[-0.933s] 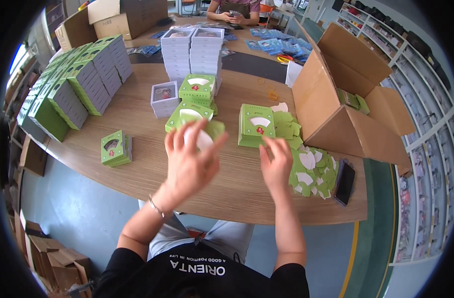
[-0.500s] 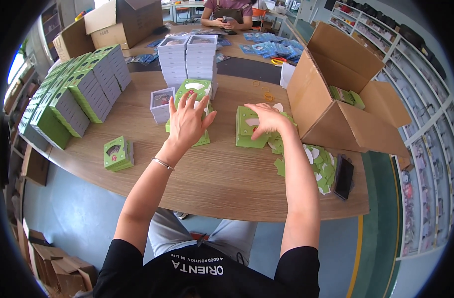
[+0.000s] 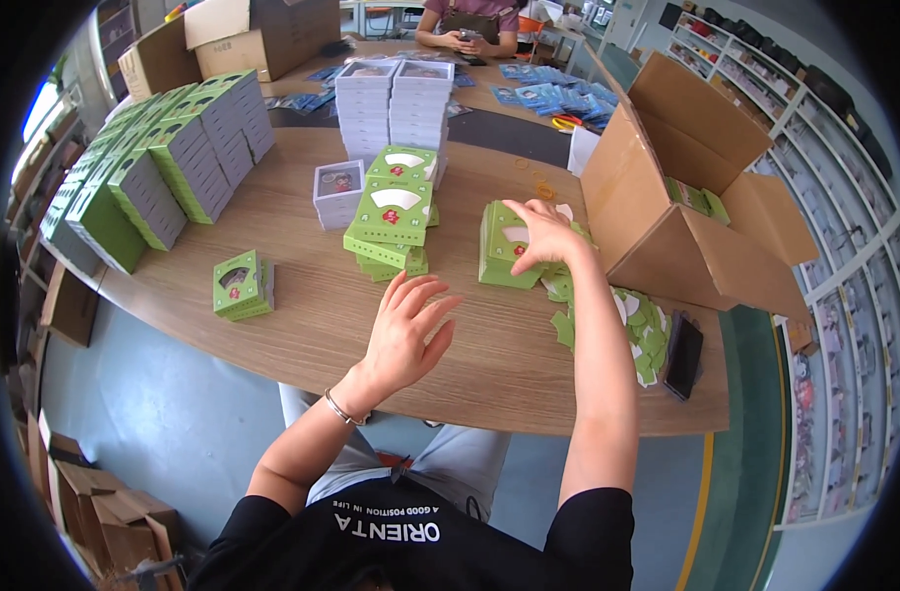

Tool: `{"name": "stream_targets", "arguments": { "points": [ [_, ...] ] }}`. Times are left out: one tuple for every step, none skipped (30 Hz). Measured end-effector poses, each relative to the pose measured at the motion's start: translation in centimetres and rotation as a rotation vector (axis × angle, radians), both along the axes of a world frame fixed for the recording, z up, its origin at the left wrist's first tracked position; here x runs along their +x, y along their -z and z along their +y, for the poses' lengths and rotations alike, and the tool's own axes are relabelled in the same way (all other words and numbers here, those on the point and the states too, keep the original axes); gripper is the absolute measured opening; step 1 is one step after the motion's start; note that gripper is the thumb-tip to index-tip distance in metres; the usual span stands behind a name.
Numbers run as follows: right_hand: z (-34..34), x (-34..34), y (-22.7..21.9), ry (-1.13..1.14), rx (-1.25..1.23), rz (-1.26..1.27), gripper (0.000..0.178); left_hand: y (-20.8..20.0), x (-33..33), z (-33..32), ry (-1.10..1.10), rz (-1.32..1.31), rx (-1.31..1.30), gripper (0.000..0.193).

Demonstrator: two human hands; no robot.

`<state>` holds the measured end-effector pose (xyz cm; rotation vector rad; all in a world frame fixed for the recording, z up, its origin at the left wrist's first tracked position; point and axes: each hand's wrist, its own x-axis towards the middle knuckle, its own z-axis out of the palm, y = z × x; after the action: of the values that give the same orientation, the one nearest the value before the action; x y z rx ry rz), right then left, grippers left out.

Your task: The person packs small character-themed items into green boxes by hand, then organizes the filled green boxes into a larger cardboard shipping carton.

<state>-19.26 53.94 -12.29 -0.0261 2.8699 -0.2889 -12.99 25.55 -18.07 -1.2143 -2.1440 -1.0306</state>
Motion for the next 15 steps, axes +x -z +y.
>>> {"name": "stream_targets", "arguments": {
  "points": [
    [0.0, 1.1, 0.0, 0.012, -0.029, 0.076, 0.121, 0.2, 0.3, -0.2, 0.019, -0.026, -0.007, 0.035],
    [-0.6, 2.1, -0.1, 0.018, -0.061, 0.149, 0.12, 0.4, 0.4, -0.5, 0.014, -0.033, -0.008, 0.035],
    [-1.3, 3.4, 0.0, 0.017, -0.063, 0.14, 0.12, 0.5, 0.5, -0.7, 0.035, -0.065, 0.016, 0.037],
    [-2.9, 4.8, -0.2, 0.037, -0.06, 0.221, 0.12, 0.7, 0.7, -1.1, 0.048, -0.097, 0.039, 0.039],
    [-4.5, 6.2, -0.3, 0.061, -0.056, 0.301, 0.12, 0.8, 0.8, -1.2, 0.041, -0.107, 0.036, 0.039],
    [-6.2, 7.5, -0.5, 0.069, -0.138, 0.277, 0.12, 0.9, 1.0, -1.2, 0.055, -0.153, 0.092, 0.041],
    [-7.6, 8.9, -0.2, 0.084, -0.217, 0.253, 0.12, 1.1, 1.1, -1.1, 0.074, -0.2, 0.15, 0.044],
    [-8.1, 10.3, 1.1, 0.061, -0.276, 0.264, 0.122, 1.4, 1.3, -0.8, 0.077, -0.215, 0.148, 0.044],
    [-8.9, 11.5, 2.4, 0.023, -0.33, 0.296, 0.122, 1.9, 1.5, -0.5, 0.117, -0.282, 0.205, 0.045],
    [-9.5, 12.6, 3.6, 0.009, -0.415, 0.321, 0.122, 2.3, 1.7, -0.3, 0.16, -0.347, 0.261, 0.045],
    [-10.0, 13.3, 4.9, -0.006, -0.501, 0.348, 0.122, 2.9, 1.8, -0.1, 0.164, -0.358, 0.258, 0.045],
    [-10.4, 13.9, 6.0, 0.001, -0.504, 0.34, 0.122, 3.7, 2.1, -0.1, 0.153, -0.425, 0.245, 0.047],
    [-10.8, 14.3, 7.2, 0.006, -0.591, 0.365, 0.122, 4.3, 2.3, -0.2, 0.142, -0.489, 0.231, 0.048],
    [-11.2, 14.5, 8.0, 0.009, -0.679, 0.391, 0.121, 4.9, 2.5, -0.3, 0.142, -0.494, 0.225, 0.048],
    [-11.5, 14.7, 8.7, 0.013, -0.684, 0.388, 0.121, 5.3, 2.7, -0.6, 0.112, -0.452, 0.195, 0.046]
  ]
}}
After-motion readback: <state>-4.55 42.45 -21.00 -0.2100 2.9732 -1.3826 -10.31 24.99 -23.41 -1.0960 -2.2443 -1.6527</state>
